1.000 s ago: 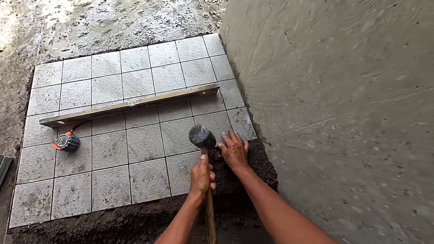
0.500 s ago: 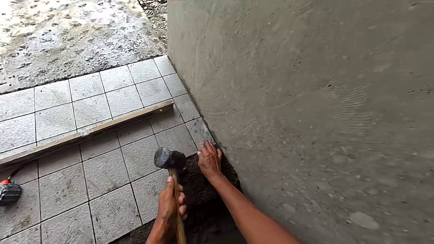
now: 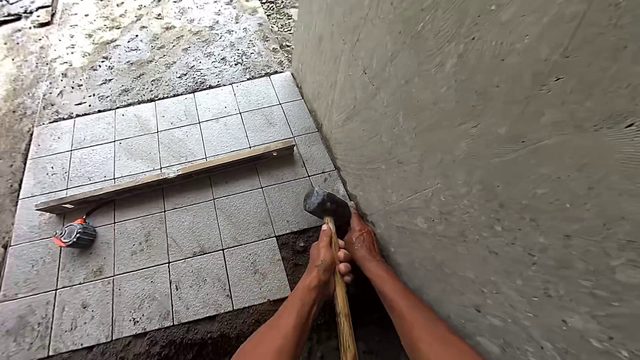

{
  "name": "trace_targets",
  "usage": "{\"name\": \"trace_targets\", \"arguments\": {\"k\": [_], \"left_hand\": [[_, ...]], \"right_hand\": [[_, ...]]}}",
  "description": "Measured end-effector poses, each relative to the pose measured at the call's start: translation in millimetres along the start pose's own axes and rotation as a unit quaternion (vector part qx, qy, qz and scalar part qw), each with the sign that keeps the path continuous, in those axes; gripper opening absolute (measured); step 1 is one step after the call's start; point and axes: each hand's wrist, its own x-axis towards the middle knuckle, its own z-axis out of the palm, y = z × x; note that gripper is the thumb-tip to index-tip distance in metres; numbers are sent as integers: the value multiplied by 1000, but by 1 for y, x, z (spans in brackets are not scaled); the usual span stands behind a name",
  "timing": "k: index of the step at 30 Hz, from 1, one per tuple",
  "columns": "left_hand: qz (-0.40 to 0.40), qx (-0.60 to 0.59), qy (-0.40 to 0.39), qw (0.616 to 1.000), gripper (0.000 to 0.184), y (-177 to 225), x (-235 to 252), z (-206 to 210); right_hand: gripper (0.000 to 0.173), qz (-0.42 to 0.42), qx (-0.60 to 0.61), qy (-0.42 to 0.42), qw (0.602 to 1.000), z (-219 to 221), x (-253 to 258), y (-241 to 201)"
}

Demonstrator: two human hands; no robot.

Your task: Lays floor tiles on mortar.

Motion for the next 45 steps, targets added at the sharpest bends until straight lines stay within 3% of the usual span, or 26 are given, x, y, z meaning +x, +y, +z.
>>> {"name": "trace_targets", "arguments": {"k": [4, 7, 9, 12, 14, 17, 20, 23, 27, 31, 36, 45], "left_hand": [[-1, 99, 31, 995, 56, -14, -74, -54], [52, 210, 71, 974, 51, -28, -130, -112], [93, 267, 101, 954, 51, -36, -157, -143], [136, 318, 169, 923, 54, -41, -175, -170], [139, 360, 217, 897, 55, -42, -179, -179], [138, 426, 257, 856, 58, -39, -181, -184], [148, 446, 275, 839, 60, -38, -182, -185], [180, 365, 294, 865, 56, -45, -183, -191], [211, 8, 257, 943, 51, -44, -193, -193], [200, -218, 206, 933, 66, -34, -192, -198], [173, -216, 166, 947, 64, -37, -188, -203], [173, -158, 173, 957, 63, -39, -205, -216]], "right_hand": [[63, 11, -15, -6, 1000, -3, -1, -3], [56, 32, -15, -12, 999, -6, -2, -18], [50, -12, 11, 4, 1000, 0, -16, -40], [44, -182, 38, -26, 982, 27, -60, -84], [44, -252, 15, -80, 964, 48, -90, -104], [51, -263, -31, -139, 954, 63, -107, -112], [52, -271, -62, -139, 951, 67, -106, -111], [52, -267, -68, -137, 952, 69, -108, -110], [52, -264, -62, -134, 953, 71, -109, -111], [52, -262, -61, -135, 954, 72, -108, -111], [54, -254, -58, -135, 956, 73, -111, -112], [57, -242, -69, -131, 959, 71, -114, -114]]}}
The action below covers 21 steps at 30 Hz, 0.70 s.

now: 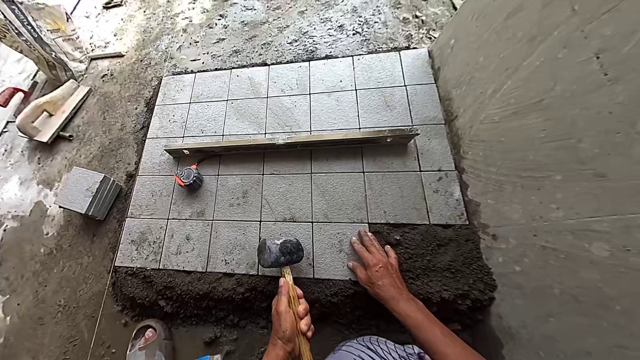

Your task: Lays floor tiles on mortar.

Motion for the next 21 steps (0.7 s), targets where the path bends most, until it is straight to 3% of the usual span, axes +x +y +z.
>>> {"name": "trace_targets", "arguments": {"k": [4, 6, 10, 13, 17, 21], "left_hand": [[34, 163, 19, 986, 53, -1, -3, 3], [74, 289, 16, 954, 50, -7, -2, 8], [131, 554, 26, 822, 57, -23, 8, 14], [65, 661, 34, 747, 60, -10, 7, 30], [106, 662, 8, 742, 60, 1, 11, 24], [142, 639, -33, 755, 62, -2, 12, 35]], "right_hand": [[57, -1, 7, 5, 1000, 5, -5, -9], [56, 2, 11, 4, 1000, 6, -6, -10], [56, 7, 16, 17, 1000, 6, -7, -9], [54, -6, 30, 35, 999, 6, -8, -6], [40, -21, 69, 25, 997, -11, -3, 25], [44, -29, 58, -26, 998, -27, 6, 55]]}}
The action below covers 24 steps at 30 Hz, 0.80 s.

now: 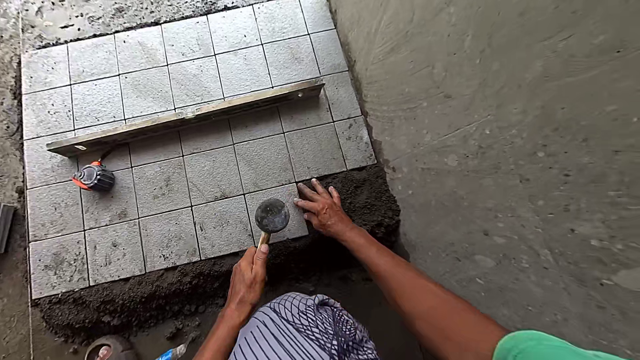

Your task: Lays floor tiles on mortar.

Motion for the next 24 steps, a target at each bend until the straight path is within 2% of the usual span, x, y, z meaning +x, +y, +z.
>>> {"name": "trace_targets", "arguments": {"k": [3, 7, 13, 16, 18, 19, 20, 21, 23, 24], "left_hand": [[28, 35, -24, 999, 61, 4, 6, 13], [-19, 82, -66, 994, 60, 3, 16, 23], [-40, 46, -79, 995, 59, 7, 14, 29], [-9, 24, -29, 999, 58, -5, 6, 7], [12, 81, 56, 995, 58, -22, 4, -21], [11, 128, 93, 987, 58, -31, 5, -38], [8, 178, 121, 977, 57, -39, 7, -56], [4, 225, 137, 965, 54, -46, 10, -75], [16, 299, 148, 942, 46, -55, 18, -109], [34, 329, 151, 932, 41, -60, 23, -123]], "right_hand": [[44, -9, -5, -2, 1000, 2, 2, 6], [44, 0, -11, -8, 1000, 3, 3, 5], [45, -4, -24, 2, 1000, 3, 4, 4], [39, 8, -14, 52, 999, 1, -5, -10], [32, 72, 74, 113, 988, 3, -27, -32], [28, 144, 156, 117, 970, 3, -41, -49], [26, 234, 252, 96, 934, 4, -53, -65], [27, 323, 354, 63, 875, 5, -61, -77], [30, 460, 536, 44, 706, 8, -64, -95], [30, 500, 592, 48, 630, 9, -61, -100]]}}
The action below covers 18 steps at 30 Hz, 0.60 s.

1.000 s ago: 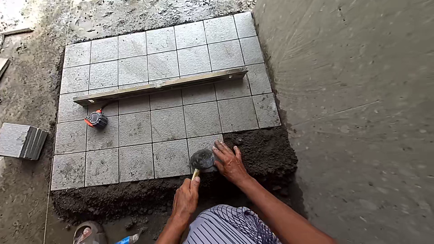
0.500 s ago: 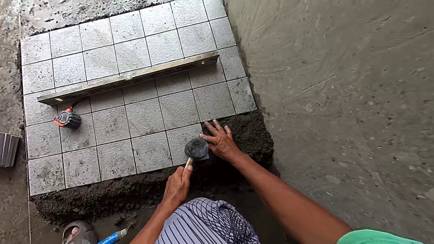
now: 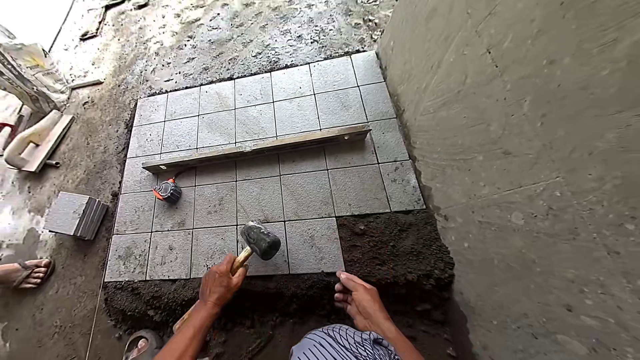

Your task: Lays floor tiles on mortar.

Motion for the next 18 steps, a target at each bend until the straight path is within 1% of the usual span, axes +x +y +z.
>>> {"name": "trace_targets", "arguments": {"k": [1, 3, 5, 7, 11, 16, 18], "left_hand": [[20, 22, 6, 1000, 37, -11, 7, -5], [48, 57, 13, 997, 33, -29, 18, -9], [60, 73, 7, 996, 32, -41, 28, -11], [68, 81, 4, 994, 33, -51, 38, -7], [67, 79, 0, 995, 37, -60, 47, -2], [43, 83, 12, 996, 30, -53, 46, -3], [28, 70, 15, 997, 40, -43, 43, -6]], "right_hand": [[28, 45, 62, 0, 997, 4, 1, 1], [21, 96, 147, 0, 984, 10, 2, 2], [15, 110, 210, 4, 971, 16, 2, 2], [14, 112, 257, 3, 960, 18, 1, 3], [18, 112, 312, -11, 943, 24, -3, 2], [26, 117, 337, -33, 934, 32, -7, 1], [27, 113, 350, -40, 929, 32, -4, 4]]}}
